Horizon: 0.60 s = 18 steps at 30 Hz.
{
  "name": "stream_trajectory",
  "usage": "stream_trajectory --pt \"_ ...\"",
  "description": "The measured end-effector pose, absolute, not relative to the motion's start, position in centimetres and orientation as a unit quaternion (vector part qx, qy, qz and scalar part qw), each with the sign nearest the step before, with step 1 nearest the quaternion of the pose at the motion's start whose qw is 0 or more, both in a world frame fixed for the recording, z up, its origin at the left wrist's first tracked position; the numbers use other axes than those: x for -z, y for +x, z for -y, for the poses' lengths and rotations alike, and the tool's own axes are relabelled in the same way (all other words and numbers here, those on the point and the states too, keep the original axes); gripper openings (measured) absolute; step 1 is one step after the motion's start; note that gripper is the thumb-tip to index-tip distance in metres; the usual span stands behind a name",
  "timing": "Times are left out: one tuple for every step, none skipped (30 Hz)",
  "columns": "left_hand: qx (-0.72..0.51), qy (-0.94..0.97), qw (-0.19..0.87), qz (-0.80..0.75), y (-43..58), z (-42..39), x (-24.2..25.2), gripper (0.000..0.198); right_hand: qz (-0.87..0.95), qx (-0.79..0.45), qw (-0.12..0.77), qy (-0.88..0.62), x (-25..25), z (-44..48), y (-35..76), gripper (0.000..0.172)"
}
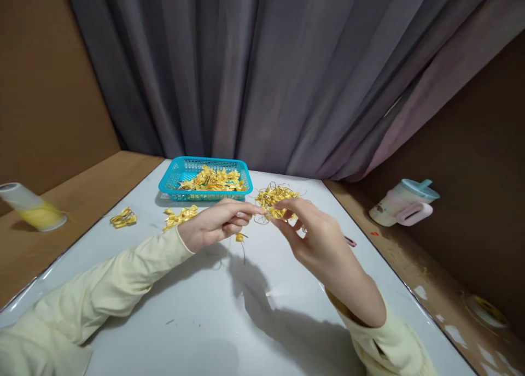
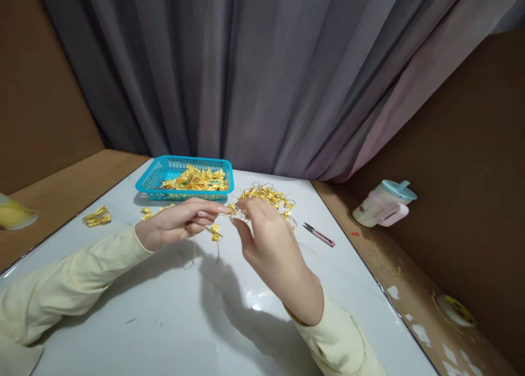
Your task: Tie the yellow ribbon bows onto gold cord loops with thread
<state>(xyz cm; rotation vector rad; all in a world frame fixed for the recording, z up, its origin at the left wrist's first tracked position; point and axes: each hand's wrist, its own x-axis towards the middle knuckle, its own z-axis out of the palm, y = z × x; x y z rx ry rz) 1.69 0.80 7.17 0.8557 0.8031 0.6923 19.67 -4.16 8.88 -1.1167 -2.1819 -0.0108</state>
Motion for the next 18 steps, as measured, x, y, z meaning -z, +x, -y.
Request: stream_trajectory --pt "-0.323 0.401 0.769 -0.380 1.8 -0.7 -7.2 0.031 0.839 0.020 0.323 -0.437 -8.6 4.2 19.4 0.012" --pt "-0.326 0.408 0.759 -0.389 1.8 -0.6 -7.3 0.034 0.839 0.035 0.308 -0.446 -8.3 4.1 19.2 0.013" --pt "-0.330 0.416 0.749 -0.397 1.9 -0.6 -7.3 0.038 0.839 0.047 0.294 -0.455 -8.0 3.9 19.0 0.013" --pt "-0.333 0.424 0.739 -0.403 2.0 -0.5 -7.3 0.040 0.840 0.056 0.278 -0.462 -7.7 3.8 18.8 0.013" --pt "-0.337 0.432 0.731 -0.406 2.1 -0.4 -7.3 0.041 0.841 0.064 0.264 -0.467 -7.4 3.6 18.6 0.013" --pt "-0.340 0.440 0.725 -0.407 2.1 -0.4 -7.2 0.041 0.843 0.072 0.249 -0.472 -7.2 3.5 18.4 0.013" --pt "-0.344 0.445 0.720 -0.407 2.2 -0.4 -7.1 0.041 0.844 0.080 0.236 -0.475 -7.0 3.4 18.3 0.015" --pt "-0.347 0.450 0.716 -0.406 2.2 -0.4 -6.9 0.040 0.844 0.090 0.222 -0.480 -6.9 3.3 18.1 0.017" --pt "-0.350 0.455 0.712 -0.405 2.2 -0.4 -6.7 0.040 0.842 0.100 0.210 -0.486 -6.7 3.3 18.0 0.018" --pt "-0.352 0.460 0.707 -0.405 2.2 -0.4 -6.5 0.040 0.840 0.110 0.197 -0.493 -6.6 3.3 17.9 0.019" --pt "-0.355 0.467 0.701 -0.405 2.2 -0.4 -6.2 0.039 0.837 0.119 0.185 -0.500 -6.5 3.2 17.8 0.020" --pt "-0.357 0.477 0.695 -0.403 2.2 -0.4 -6.0 0.038 0.835 0.126 0.173 -0.507 -6.5 3.2 17.7 0.020" --pt "-0.359 0.488 0.688 -0.400 2.2 -0.3 -5.9 0.037 0.834 0.130 0.161 -0.512 -6.5 3.1 17.7 0.020" --pt "-0.360 0.498 0.682 -0.396 2.2 -0.3 -5.8 0.037 0.832 0.133 0.152 -0.517 -6.5 3.0 17.7 0.019" --pt "-0.360 0.507 0.677 -0.393 2.2 -0.3 -5.7 0.036 0.829 0.135 0.146 -0.522 -6.6 3.0 17.7 0.018" --pt "-0.358 0.514 0.673 -0.394 2.2 -0.2 -5.7 0.035 0.826 0.137 0.143 -0.527 -6.8 2.9 17.8 0.016" --pt "-0.355 0.519 0.670 -0.396 2.2 -0.1 -5.7 0.034 0.824 0.139 0.142 -0.531 -6.9 2.9 18.0 0.015" --pt "-0.351 0.522 0.668 -0.398 2.2 -0.1 -5.8 0.033 0.823 0.139 0.142 -0.532 -7.1 2.8 18.1 0.014"
